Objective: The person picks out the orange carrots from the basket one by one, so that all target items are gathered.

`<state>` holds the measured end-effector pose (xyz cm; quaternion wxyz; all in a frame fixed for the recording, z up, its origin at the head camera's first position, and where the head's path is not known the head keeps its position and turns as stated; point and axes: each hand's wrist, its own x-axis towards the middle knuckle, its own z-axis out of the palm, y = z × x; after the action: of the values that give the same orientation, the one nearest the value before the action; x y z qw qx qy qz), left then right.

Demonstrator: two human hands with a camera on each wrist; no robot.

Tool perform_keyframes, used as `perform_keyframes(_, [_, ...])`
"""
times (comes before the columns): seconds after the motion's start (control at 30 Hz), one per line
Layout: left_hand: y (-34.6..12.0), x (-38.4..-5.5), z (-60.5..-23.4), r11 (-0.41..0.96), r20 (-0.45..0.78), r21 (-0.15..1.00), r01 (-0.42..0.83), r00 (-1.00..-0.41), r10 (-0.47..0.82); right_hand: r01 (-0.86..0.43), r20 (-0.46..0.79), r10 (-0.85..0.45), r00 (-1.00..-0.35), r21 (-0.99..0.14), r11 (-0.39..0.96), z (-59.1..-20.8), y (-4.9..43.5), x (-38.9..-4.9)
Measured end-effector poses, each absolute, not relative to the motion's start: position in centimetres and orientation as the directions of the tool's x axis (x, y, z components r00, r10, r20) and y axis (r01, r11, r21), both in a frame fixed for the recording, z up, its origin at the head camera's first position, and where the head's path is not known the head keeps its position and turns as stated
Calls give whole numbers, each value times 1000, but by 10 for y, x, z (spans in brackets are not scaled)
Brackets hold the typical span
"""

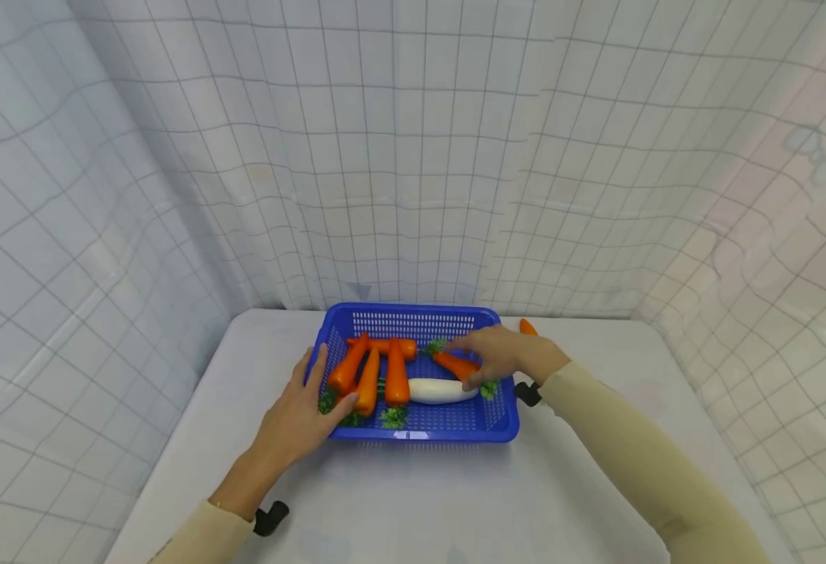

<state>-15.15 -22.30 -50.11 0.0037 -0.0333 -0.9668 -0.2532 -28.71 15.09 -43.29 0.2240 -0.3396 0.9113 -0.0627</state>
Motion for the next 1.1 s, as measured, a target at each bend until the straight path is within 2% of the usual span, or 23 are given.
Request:
perform_keyframes(0.23, [-220, -150, -504, 866, 12, 497, 57, -998, 59, -581, -410, -649, -641, -295, 759, -440, 150, -290])
perform_keyframes(0.43, [-216, -149, -507, 867, 1, 496, 53, -998, 60, -576, -413, -645, -643, -296, 762, -442, 150, -291])
perform_keyframes(0.67, [-214, -148, -505, 870, -16, 490, 44, -998, 60, -538, -392, -633, -667, -334, 774, -442, 152, -287])
perform_keyframes(1.1, [-219, -151, -499, 877, -2, 478, 45, -999, 52, -616, -295, -692, -659, -317, 721, -433, 156, -293])
